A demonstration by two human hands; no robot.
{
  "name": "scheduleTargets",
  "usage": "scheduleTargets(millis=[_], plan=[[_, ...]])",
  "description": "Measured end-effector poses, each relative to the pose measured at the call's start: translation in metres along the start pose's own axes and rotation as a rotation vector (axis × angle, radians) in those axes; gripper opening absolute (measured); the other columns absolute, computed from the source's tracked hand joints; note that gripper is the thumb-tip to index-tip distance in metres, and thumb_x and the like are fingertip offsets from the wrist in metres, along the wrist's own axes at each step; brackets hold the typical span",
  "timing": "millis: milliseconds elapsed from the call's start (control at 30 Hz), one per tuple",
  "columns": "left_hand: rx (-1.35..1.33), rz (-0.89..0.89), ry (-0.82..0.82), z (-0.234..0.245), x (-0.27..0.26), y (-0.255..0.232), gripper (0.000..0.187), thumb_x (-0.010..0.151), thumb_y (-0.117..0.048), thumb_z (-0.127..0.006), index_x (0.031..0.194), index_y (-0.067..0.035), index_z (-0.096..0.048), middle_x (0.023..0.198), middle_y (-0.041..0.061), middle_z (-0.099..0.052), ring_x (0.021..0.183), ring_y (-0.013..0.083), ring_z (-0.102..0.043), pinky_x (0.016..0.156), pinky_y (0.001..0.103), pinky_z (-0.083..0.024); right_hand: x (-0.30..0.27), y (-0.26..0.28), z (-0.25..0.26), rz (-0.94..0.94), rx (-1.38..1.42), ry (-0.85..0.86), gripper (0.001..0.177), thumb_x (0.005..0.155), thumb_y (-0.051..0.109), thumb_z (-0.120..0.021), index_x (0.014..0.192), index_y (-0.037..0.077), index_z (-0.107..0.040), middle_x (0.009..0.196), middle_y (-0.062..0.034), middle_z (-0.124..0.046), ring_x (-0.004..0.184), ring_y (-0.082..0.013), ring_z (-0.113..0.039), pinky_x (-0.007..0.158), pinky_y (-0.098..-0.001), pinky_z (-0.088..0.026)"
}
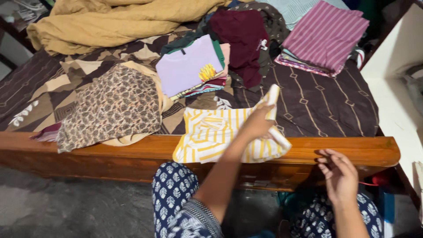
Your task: The person folds several t-shirts on a bed, smoothing and aligning each garment before stacking them on a nearby shelf. The person handles a striped shirt, a purple shirt, and a yellow shirt, placing each folded item on the shelf.
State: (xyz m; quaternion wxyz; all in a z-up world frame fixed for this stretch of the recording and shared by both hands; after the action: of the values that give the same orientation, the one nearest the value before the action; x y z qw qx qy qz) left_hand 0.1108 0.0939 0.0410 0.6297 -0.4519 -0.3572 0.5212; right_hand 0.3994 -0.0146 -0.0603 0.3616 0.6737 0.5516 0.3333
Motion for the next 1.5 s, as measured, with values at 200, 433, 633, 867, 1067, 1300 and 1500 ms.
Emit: scheduleTargets(millis=[200, 433, 633, 867, 1067, 1300, 1500], plan=[[-0.275, -0.008, -0.135, 0.169, -0.092, 0.028, 0.056, 0.095, -0.01, -0.048, 0.15, -0.013, -0.057, 0.168, 0.003, -0.034, 0.092, 0.0198, -0.06, 0.061, 0.029, -0.057, 0.003, -0.007, 0.013, -0.026, 0.051, -0.02, 0.028, 0.109, 0.014, -0.049, 0.127, -0.001, -0.064, 0.126, -0.0189, -0.068, 0.101, -0.0241, -0.066, 0.091, -0.0364, -0.051], [0.003, 0.207, -0.228, 0.195, -0.129, 0.107, 0.081, 0.081, -0.009, -0.077, 0.155, -0.009, -0.046, 0.165, 0.011, -0.026, 0.134, 0.0196, -0.046, 0.096, 0.029, -0.051, 0.009, -0.012, 0.011, 0.006, -0.016, -0.048, 0.025, 0.109, 0.009, -0.049, 0.126, -0.003, -0.064, 0.122, -0.0182, -0.07, 0.098, -0.0221, -0.065, 0.093, -0.0343, -0.051], [-0.339, 0.292, -0.132, 0.208, -0.117, 0.145, 0.084, 0.073, -0.008, -0.063, 0.153, -0.009, -0.037, 0.165, 0.002, -0.028, 0.137, 0.0296, -0.048, 0.099, 0.046, -0.045, -0.003, -0.01, -0.004, 0.071, -0.21, -0.047, 0.02, 0.106, 0.001, -0.053, 0.119, -0.005, -0.067, 0.117, -0.0161, -0.072, 0.095, -0.019, -0.066, 0.088, -0.0296, -0.05], [0.586, 0.205, -0.276, 0.193, -0.109, 0.155, 0.072, 0.088, -0.014, -0.068, 0.153, 0.001, -0.043, 0.159, 0.018, -0.031, 0.145, 0.0325, -0.038, 0.118, 0.044, -0.035, -0.013, -0.013, -0.014, 0.094, -0.53, -0.045, 0.021, 0.102, 0.002, -0.058, 0.119, -0.005, -0.07, 0.111, -0.0114, -0.073, 0.094, -0.0138, -0.066, 0.086, -0.0262, -0.049], [0.915, -0.196, -0.183, 0.048, -0.134, 0.073, 0.115, 0.058, -0.043, -0.084, 0.153, -0.001, -0.034, 0.164, 0.024, -0.024, 0.155, 0.0421, -0.013, 0.115, 0.067, -0.007, -0.009, -0.028, -0.012, 0.181, -0.548, -0.048, 0.019, 0.103, 0.0, -0.059, 0.117, -0.004, -0.071, 0.109, -0.0091, -0.072, 0.092, -0.0122, -0.063, 0.085, -0.0245, -0.049], [1.0, -0.437, -0.288, 0.062, -0.163, 0.062, 0.065, 0.088, -0.001, -0.057, 0.151, 0.001, -0.042, 0.164, 0.018, -0.038, 0.156, 0.029, -0.03, 0.125, 0.052, -0.019, -0.023, -0.047, -0.025, -0.017, -0.463, -0.011, 0.022, 0.102, 0.001, -0.054, 0.115, -0.004, -0.071, 0.101, -0.0111, -0.072, 0.083, -0.015, -0.065, 0.076, -0.0272, -0.052], [0.351, -0.409, -0.179, 0.069, -0.177, 0.065, 0.062, 0.093, -0.001, -0.052, 0.154, -0.004, -0.042, 0.16, 0.019, -0.044, 0.152, 0.0349, -0.036, 0.126, 0.049, -0.02, -0.064, -0.063, -0.112, -0.441, -0.264, 0.201, 0.038, 0.1, 0.02, -0.048, 0.12, -0.005, -0.069, 0.094, -0.0197, -0.075, 0.079, -0.0248, -0.07, 0.075, -0.0372, -0.058]])
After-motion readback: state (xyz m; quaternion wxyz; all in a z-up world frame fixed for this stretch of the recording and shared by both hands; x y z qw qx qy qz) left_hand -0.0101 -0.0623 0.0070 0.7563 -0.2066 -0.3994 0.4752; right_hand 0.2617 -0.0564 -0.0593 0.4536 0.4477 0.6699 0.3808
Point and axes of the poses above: each hand's wrist, its own x-axis towards the middle knuckle, its own z-axis out of the back of the hand, y = z × x, the point moved 2 cm from there along x, towards the middle knuckle
